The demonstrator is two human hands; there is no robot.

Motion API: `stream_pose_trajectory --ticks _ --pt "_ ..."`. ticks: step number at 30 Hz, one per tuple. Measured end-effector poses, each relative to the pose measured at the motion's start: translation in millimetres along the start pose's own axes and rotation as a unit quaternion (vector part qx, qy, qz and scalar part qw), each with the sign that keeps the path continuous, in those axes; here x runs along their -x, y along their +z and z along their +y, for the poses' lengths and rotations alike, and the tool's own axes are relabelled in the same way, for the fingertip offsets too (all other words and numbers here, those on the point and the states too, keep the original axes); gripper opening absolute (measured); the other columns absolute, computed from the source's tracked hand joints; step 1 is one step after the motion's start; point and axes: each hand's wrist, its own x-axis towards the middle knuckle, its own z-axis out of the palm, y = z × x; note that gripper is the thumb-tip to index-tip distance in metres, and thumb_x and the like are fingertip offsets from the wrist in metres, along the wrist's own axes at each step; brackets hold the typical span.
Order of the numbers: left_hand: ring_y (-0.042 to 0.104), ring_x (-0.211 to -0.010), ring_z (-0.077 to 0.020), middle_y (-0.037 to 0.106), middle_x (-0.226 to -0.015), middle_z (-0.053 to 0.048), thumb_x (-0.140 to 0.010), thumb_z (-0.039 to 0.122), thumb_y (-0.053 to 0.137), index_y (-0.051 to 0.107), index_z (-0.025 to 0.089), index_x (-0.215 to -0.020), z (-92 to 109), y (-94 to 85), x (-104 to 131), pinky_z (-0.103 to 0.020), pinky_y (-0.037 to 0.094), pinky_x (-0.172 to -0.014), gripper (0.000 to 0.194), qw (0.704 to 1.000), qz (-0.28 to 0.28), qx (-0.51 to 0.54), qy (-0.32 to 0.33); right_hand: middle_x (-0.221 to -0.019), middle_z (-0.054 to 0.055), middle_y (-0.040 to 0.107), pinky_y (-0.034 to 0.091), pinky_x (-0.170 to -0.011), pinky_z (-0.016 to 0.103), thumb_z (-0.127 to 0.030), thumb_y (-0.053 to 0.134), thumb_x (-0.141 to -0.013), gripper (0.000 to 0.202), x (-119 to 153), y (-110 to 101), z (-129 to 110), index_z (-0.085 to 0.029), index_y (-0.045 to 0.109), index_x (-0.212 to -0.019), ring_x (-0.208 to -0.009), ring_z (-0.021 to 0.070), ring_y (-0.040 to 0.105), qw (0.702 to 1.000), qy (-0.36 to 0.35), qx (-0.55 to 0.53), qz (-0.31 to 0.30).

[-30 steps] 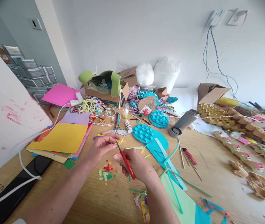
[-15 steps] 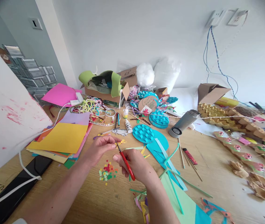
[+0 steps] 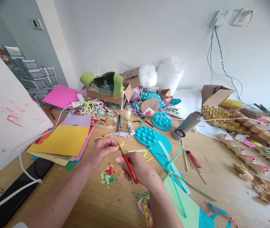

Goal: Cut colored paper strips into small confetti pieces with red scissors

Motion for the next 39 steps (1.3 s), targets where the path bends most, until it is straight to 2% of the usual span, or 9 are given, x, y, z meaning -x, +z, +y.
stream_pose_trajectory --ticks 10,16,19,23,24,27,34,37,39 --pt "0.052 -0.068 -0.0125 0.060 -0.067 -0.001 -0.069 0.026 0.066 0.064 0.014 -0.065 6 -1.7 2 -0.025 0.040 -0.067 0.013 0.999 -0.004 -0.036 0.012 -0.047 0.000 0.055 0.030 -0.032 0.017 -0.066 0.055 -0.079 0.052 1 -1 4 -0.018 0.048 -0.061 -0.037 0.0093 0.049 1.000 0.017 0.004 -0.004" --pt "0.052 -0.068 -0.0126 0.060 -0.068 -0.001 -0.070 0.027 0.066 0.064 0.014 -0.065 4 -2.7 0 -0.025 0.039 -0.066 0.014 0.999 0.006 -0.038 0.010 -0.046 -0.001 0.054 0.032 -0.036 0.019 -0.063 0.057 -0.080 0.050 4 -5 4 -0.019 0.047 -0.059 -0.038 0.0100 0.050 1.000 0.003 0.002 -0.002" --pt "0.050 -0.067 -0.0121 0.059 -0.067 -0.001 -0.070 0.029 0.067 0.064 0.014 -0.066 2 -4.0 -1 -0.025 0.038 -0.065 0.016 0.999 0.023 -0.026 0.007 -0.048 0.000 0.056 0.035 -0.042 0.021 -0.062 0.059 -0.079 0.049 8 -10 0 -0.019 0.049 -0.059 -0.042 0.0113 0.051 0.999 -0.021 0.007 0.048" --pt "0.052 -0.069 -0.0131 0.060 -0.070 -0.002 -0.069 0.029 0.067 0.063 0.014 -0.066 1 -3.0 -1 -0.026 0.040 -0.067 0.015 0.999 0.019 -0.034 0.015 -0.063 0.002 0.063 0.039 -0.053 0.024 -0.053 0.069 -0.075 0.038 7 -13 -2 -0.018 0.056 -0.069 -0.057 0.0139 0.054 0.977 -0.074 -0.020 0.196" --pt "0.053 -0.070 -0.0133 0.060 -0.070 -0.002 -0.070 0.028 0.067 0.064 0.014 -0.066 1 -2.1 0 -0.026 0.040 -0.067 0.015 0.998 0.016 -0.050 0.023 -0.065 0.002 0.062 0.039 -0.053 0.024 -0.052 0.071 -0.073 0.037 5 -13 -3 -0.018 0.057 -0.070 -0.059 0.0139 0.052 0.973 -0.077 -0.031 0.217" --pt "0.055 -0.071 -0.0145 0.063 -0.073 -0.004 -0.072 0.029 0.066 0.065 0.014 -0.069 0 2.0 2 -0.028 0.042 -0.069 0.015 0.994 0.001 -0.102 0.041 -0.062 0.000 0.056 0.037 -0.052 0.025 -0.049 0.073 -0.070 0.036 -1 -8 -2 -0.017 0.057 -0.071 -0.057 0.0128 0.047 0.967 -0.085 -0.059 0.233" --pt "0.059 -0.077 -0.0162 0.066 -0.077 -0.005 -0.076 0.026 0.061 0.062 0.016 -0.068 -2 10.2 5 -0.028 0.045 -0.071 0.012 0.985 -0.026 -0.162 0.047 -0.064 0.001 0.057 0.040 -0.053 0.025 -0.048 0.072 -0.068 0.034 -7 1 -4 -0.018 0.057 -0.071 -0.059 0.0133 0.049 0.958 -0.088 -0.086 0.258" --pt "0.061 -0.084 -0.0169 0.067 -0.090 -0.007 -0.075 0.025 0.063 0.062 0.015 -0.069 -1 3.9 3 -0.026 0.045 -0.072 0.012 0.984 -0.034 -0.163 0.060 -0.064 0.000 0.057 0.040 -0.054 0.025 -0.046 0.073 -0.067 0.032 -4 -3 -5 -0.018 0.057 -0.071 -0.059 0.0135 0.050 0.955 -0.086 -0.081 0.272" --pt "0.061 -0.082 -0.0160 0.067 -0.094 -0.008 -0.074 0.025 0.064 0.064 0.015 -0.070 0 -5.0 2 -0.025 0.044 -0.069 0.011 0.977 -0.048 -0.202 0.057 -0.065 0.001 0.059 0.041 -0.054 0.026 -0.043 0.074 -0.067 0.030 -2 -8 -4 -0.018 0.058 -0.071 -0.059 0.0138 0.052 0.946 -0.088 -0.086 0.298"
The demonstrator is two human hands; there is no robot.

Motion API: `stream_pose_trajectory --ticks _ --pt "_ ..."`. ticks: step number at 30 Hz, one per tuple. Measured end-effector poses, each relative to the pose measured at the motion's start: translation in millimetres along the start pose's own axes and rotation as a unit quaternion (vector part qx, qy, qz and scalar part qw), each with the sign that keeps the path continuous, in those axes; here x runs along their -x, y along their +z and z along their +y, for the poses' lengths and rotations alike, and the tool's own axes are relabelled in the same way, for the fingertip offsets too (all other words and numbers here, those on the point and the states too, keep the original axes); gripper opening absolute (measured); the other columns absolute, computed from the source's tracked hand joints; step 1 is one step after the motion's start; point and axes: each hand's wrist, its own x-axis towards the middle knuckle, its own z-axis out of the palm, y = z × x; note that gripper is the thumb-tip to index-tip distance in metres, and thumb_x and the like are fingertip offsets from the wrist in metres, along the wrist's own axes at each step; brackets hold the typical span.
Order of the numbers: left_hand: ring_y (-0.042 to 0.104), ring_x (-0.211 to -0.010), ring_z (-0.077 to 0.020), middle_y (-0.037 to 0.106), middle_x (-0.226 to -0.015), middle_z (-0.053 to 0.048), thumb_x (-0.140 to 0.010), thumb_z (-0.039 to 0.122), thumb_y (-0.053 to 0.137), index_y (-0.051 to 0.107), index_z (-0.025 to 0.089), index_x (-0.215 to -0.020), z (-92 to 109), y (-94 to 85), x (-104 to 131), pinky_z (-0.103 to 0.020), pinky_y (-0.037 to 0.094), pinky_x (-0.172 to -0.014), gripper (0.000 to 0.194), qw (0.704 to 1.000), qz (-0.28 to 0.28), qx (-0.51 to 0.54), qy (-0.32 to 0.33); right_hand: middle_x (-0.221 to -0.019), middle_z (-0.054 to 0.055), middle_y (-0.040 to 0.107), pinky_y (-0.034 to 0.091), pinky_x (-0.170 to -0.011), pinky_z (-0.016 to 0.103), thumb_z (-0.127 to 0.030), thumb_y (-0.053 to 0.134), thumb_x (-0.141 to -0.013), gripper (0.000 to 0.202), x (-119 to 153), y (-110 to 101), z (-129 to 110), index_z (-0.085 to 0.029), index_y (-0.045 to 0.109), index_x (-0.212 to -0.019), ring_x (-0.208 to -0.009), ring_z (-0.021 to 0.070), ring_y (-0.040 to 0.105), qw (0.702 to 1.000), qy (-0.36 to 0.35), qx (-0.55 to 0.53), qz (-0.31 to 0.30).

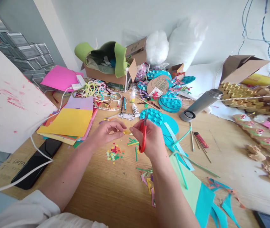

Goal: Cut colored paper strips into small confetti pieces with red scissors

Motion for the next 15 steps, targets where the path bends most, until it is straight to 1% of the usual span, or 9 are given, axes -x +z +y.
stream_pose_trajectory --ticks 1,2,3,5,8,9,11,13,15 --pt "0.060 -0.076 -0.0146 0.068 -0.089 -0.007 -0.073 0.024 0.064 0.065 0.015 -0.071 -2 -4.8 0 -0.024 0.043 -0.066 0.009 0.999 -0.024 -0.035 -0.019 -0.065 0.000 0.059 0.040 -0.054 0.026 -0.041 0.074 -0.068 0.029 0 -3 1 -0.018 0.058 -0.072 -0.059 0.0139 0.052 1.000 0.000 -0.002 0.011" --pt "0.057 -0.067 -0.0133 0.067 -0.078 -0.004 -0.072 0.022 0.063 0.066 0.016 -0.071 -4 -9.5 1 -0.024 0.041 -0.061 0.007 0.994 -0.062 -0.082 -0.048 -0.065 0.000 0.060 0.039 -0.053 0.026 -0.040 0.074 -0.068 0.027 -1 -6 1 -0.018 0.058 -0.073 -0.058 0.0138 0.052 1.000 0.002 -0.003 0.021" --pt "0.056 -0.063 -0.0130 0.066 -0.072 -0.003 -0.072 0.020 0.062 0.067 0.016 -0.071 -6 -13.6 1 -0.023 0.039 -0.058 0.007 0.982 -0.105 -0.136 -0.076 -0.065 0.000 0.060 0.038 -0.053 0.026 -0.039 0.074 -0.069 0.026 -1 -8 2 -0.018 0.059 -0.074 -0.058 0.0140 0.053 1.000 0.004 -0.004 0.024" --pt "0.056 -0.060 -0.0142 0.067 -0.066 -0.003 -0.069 0.016 0.060 0.069 0.017 -0.068 -11 -19.0 3 -0.024 0.036 -0.056 0.009 0.944 -0.167 -0.261 -0.116 -0.066 0.001 0.061 0.038 -0.052 0.026 -0.038 0.074 -0.070 0.025 -1 -13 3 -0.018 0.060 -0.076 -0.060 0.0151 0.055 0.999 0.007 -0.009 0.030" --pt "0.059 -0.063 -0.0177 0.070 -0.070 -0.006 -0.067 0.010 0.057 0.071 0.019 -0.067 -17 -19.4 7 -0.026 0.035 -0.057 0.016 0.881 -0.202 -0.403 -0.142 -0.068 0.002 0.062 0.039 -0.053 0.027 -0.037 0.075 -0.070 0.024 0 -18 2 -0.018 0.062 -0.076 -0.065 0.0168 0.058 0.999 0.003 -0.004 0.044" --pt "0.059 -0.063 -0.0184 0.071 -0.072 -0.006 -0.066 0.009 0.056 0.072 0.019 -0.068 -19 -18.3 8 -0.027 0.034 -0.056 0.018 0.866 -0.214 -0.429 -0.142 -0.068 0.002 0.062 0.040 -0.053 0.026 -0.037 0.076 -0.070 0.023 0 -20 1 -0.018 0.063 -0.075 -0.066 0.0170 0.058 0.999 -0.001 -0.001 0.049" --pt "0.058 -0.062 -0.0182 0.072 -0.073 -0.007 -0.065 0.009 0.056 0.072 0.020 -0.069 -22 -15.5 9 -0.027 0.032 -0.054 0.020 0.847 -0.247 -0.452 -0.136 -0.069 0.002 0.062 0.040 -0.052 0.026 -0.036 0.076 -0.070 0.022 2 -21 -2 -0.018 0.063 -0.073 -0.066 0.0174 0.058 0.998 -0.013 -0.003 0.056" --pt "0.056 -0.059 -0.0170 0.071 -0.071 -0.006 -0.064 0.008 0.055 0.071 0.020 -0.067 -23 -13.3 10 -0.027 0.030 -0.053 0.020 0.835 -0.275 -0.457 -0.131 -0.069 0.003 0.063 0.041 -0.052 0.027 -0.034 0.076 -0.070 0.021 3 -23 -5 -0.019 0.062 -0.071 -0.067 0.0178 0.059 0.998 -0.024 -0.012 0.059" --pt "0.055 -0.057 -0.0163 0.071 -0.070 -0.006 -0.064 0.008 0.054 0.071 0.020 -0.066 -23 -12.1 10 -0.027 0.030 -0.052 0.021 0.828 -0.289 -0.462 -0.133 -0.069 0.003 0.063 0.041 -0.052 0.027 -0.034 0.076 -0.070 0.020 4 -24 -6 -0.019 0.062 -0.071 -0.067 0.0179 0.059 0.998 -0.028 -0.016 0.060"
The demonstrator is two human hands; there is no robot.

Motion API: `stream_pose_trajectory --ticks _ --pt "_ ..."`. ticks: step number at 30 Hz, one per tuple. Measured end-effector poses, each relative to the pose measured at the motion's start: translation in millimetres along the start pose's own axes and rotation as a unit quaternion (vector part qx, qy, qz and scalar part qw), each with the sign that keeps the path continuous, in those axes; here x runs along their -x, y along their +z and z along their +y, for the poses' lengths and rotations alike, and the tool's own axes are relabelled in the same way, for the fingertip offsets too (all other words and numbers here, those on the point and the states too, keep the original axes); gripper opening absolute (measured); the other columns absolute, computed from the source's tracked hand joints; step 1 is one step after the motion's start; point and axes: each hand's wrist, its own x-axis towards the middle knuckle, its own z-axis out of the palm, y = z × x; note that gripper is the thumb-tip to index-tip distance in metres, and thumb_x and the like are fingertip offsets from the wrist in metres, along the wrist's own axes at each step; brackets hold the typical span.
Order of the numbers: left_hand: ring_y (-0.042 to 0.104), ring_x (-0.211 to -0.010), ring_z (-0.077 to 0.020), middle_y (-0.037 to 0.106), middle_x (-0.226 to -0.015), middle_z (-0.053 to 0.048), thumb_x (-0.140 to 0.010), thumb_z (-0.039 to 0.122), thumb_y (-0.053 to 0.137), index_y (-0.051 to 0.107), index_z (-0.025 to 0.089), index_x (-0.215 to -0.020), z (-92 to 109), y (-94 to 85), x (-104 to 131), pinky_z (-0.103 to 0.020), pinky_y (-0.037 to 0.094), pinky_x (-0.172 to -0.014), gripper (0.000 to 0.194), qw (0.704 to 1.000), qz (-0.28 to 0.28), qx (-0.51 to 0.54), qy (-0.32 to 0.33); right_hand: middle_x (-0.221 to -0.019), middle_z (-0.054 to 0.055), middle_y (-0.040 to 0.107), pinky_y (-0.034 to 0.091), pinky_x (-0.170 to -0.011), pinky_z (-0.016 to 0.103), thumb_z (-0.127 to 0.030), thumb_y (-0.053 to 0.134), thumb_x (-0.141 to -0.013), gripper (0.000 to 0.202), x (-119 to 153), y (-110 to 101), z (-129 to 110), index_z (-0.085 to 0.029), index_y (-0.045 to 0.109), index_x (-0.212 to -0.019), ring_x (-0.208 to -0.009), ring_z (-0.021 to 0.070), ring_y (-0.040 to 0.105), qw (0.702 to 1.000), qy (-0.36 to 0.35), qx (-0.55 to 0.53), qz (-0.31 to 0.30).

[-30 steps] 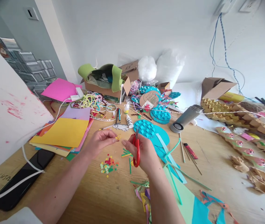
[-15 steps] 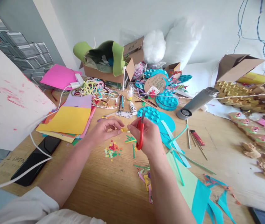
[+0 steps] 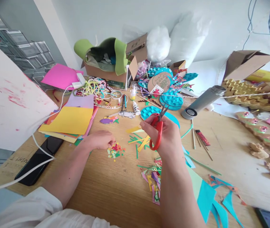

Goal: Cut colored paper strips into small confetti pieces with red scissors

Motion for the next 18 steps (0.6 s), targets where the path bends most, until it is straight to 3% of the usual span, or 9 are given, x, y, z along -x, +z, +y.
stream_pose_trajectory --ticks 5,12,18 --pt "0.054 -0.056 -0.0169 0.071 -0.072 -0.010 -0.067 0.009 0.053 0.069 0.017 -0.063 1.9 -1.8 -0.6 -0.028 0.027 -0.050 0.019 0.999 -0.004 -0.033 -0.008 -0.069 0.002 0.062 0.041 -0.051 0.026 -0.035 0.076 -0.070 0.020 0.9 -3.4 -0.5 -0.019 0.063 -0.070 -0.064 0.0162 0.057 1.000 -0.003 0.011 0.007" --pt "0.050 -0.050 -0.0154 0.064 -0.056 -0.007 -0.060 0.006 0.055 0.064 0.017 -0.054 1.6 -3.9 -0.1 -0.028 0.027 -0.049 0.016 0.999 -0.003 -0.023 -0.022 -0.069 0.001 0.061 0.043 -0.051 0.025 -0.035 0.078 -0.068 0.022 2.7 -3.7 -2.5 -0.020 0.063 -0.070 -0.058 0.0135 0.053 1.000 -0.019 0.022 -0.006" --pt "0.059 -0.062 -0.0186 0.072 -0.073 -0.009 -0.063 0.007 0.054 0.071 0.017 -0.068 -6.6 -2.9 -1.2 -0.027 0.032 -0.053 0.020 0.999 0.027 -0.006 -0.029 -0.067 0.001 0.058 0.041 -0.050 0.025 -0.036 0.075 -0.069 0.021 4.5 -4.8 -2.7 -0.020 0.061 -0.070 -0.058 0.0131 0.051 0.994 -0.006 0.060 -0.088"
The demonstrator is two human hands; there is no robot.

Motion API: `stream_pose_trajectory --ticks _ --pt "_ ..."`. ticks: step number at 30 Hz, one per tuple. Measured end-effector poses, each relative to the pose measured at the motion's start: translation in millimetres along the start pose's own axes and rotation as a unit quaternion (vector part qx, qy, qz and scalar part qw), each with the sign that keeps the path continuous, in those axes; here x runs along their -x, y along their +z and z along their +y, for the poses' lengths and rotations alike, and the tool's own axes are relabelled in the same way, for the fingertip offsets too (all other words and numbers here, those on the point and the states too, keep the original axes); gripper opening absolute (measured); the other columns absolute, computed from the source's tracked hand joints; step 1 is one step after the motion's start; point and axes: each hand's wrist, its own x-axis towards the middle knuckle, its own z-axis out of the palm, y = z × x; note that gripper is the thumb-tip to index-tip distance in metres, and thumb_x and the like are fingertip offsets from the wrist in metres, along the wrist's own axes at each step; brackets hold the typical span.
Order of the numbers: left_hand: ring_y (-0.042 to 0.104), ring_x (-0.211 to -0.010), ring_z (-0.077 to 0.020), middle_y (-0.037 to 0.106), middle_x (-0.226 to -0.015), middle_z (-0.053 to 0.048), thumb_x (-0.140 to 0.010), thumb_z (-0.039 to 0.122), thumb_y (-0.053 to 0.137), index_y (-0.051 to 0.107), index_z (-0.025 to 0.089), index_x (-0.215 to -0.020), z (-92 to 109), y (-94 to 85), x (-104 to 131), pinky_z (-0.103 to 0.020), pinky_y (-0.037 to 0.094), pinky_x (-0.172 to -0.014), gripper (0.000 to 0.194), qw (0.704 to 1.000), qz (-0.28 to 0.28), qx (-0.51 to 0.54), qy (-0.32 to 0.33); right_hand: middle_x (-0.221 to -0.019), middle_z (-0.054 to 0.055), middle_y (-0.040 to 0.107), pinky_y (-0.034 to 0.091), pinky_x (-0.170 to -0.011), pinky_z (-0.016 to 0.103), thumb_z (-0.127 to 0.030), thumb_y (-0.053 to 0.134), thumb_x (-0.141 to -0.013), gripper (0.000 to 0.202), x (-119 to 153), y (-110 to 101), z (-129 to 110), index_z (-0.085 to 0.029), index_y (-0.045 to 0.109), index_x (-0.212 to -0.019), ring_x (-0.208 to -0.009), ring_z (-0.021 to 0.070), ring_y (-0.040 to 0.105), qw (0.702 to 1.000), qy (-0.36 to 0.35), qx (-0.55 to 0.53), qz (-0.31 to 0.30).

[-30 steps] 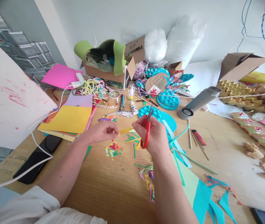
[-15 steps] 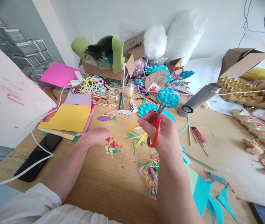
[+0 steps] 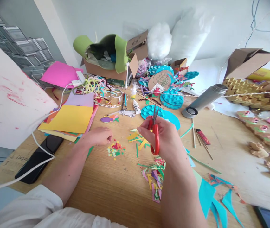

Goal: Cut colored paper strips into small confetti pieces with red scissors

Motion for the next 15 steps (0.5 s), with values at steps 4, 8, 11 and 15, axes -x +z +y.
stream_pose_trajectory --ticks 4,8,11,15 --pt "0.064 -0.071 -0.0186 0.074 -0.081 -0.007 -0.066 0.008 0.056 0.074 0.019 -0.073 -2 0.3 0 -0.026 0.038 -0.059 0.023 0.999 0.006 0.036 0.009 -0.063 0.001 0.057 0.039 -0.048 0.025 -0.041 0.072 -0.070 0.025 1 1 3 -0.019 0.060 -0.071 -0.055 0.0132 0.049 0.995 0.008 0.046 -0.090" --pt "0.065 -0.076 -0.0188 0.075 -0.085 -0.006 -0.068 0.009 0.057 0.075 0.020 -0.078 0 2.7 2 -0.026 0.041 -0.064 0.023 0.997 0.026 0.075 0.021 -0.067 0.002 0.059 0.042 -0.054 0.026 -0.039 0.070 -0.073 0.023 3 0 4 -0.019 0.058 -0.072 -0.060 0.0142 0.050 0.987 -0.011 0.062 -0.148" --pt "0.064 -0.073 -0.0184 0.075 -0.081 -0.005 -0.070 0.012 0.057 0.075 0.020 -0.080 0 8.5 7 -0.026 0.041 -0.064 0.022 0.993 0.044 0.105 0.020 -0.067 0.002 0.058 0.040 -0.052 0.025 -0.036 0.069 -0.073 0.021 6 -2 4 -0.019 0.057 -0.072 -0.059 0.0132 0.048 0.985 -0.005 0.070 -0.159" --pt "0.064 -0.076 -0.0184 0.075 -0.086 -0.005 -0.075 0.014 0.056 0.075 0.019 -0.082 -3 20.7 16 -0.026 0.041 -0.068 0.021 0.987 0.095 0.128 0.013 -0.065 0.001 0.056 0.036 -0.049 0.024 -0.032 0.066 -0.074 0.016 10 -3 4 -0.019 0.056 -0.073 -0.057 0.0119 0.045 0.982 -0.010 0.077 -0.173"
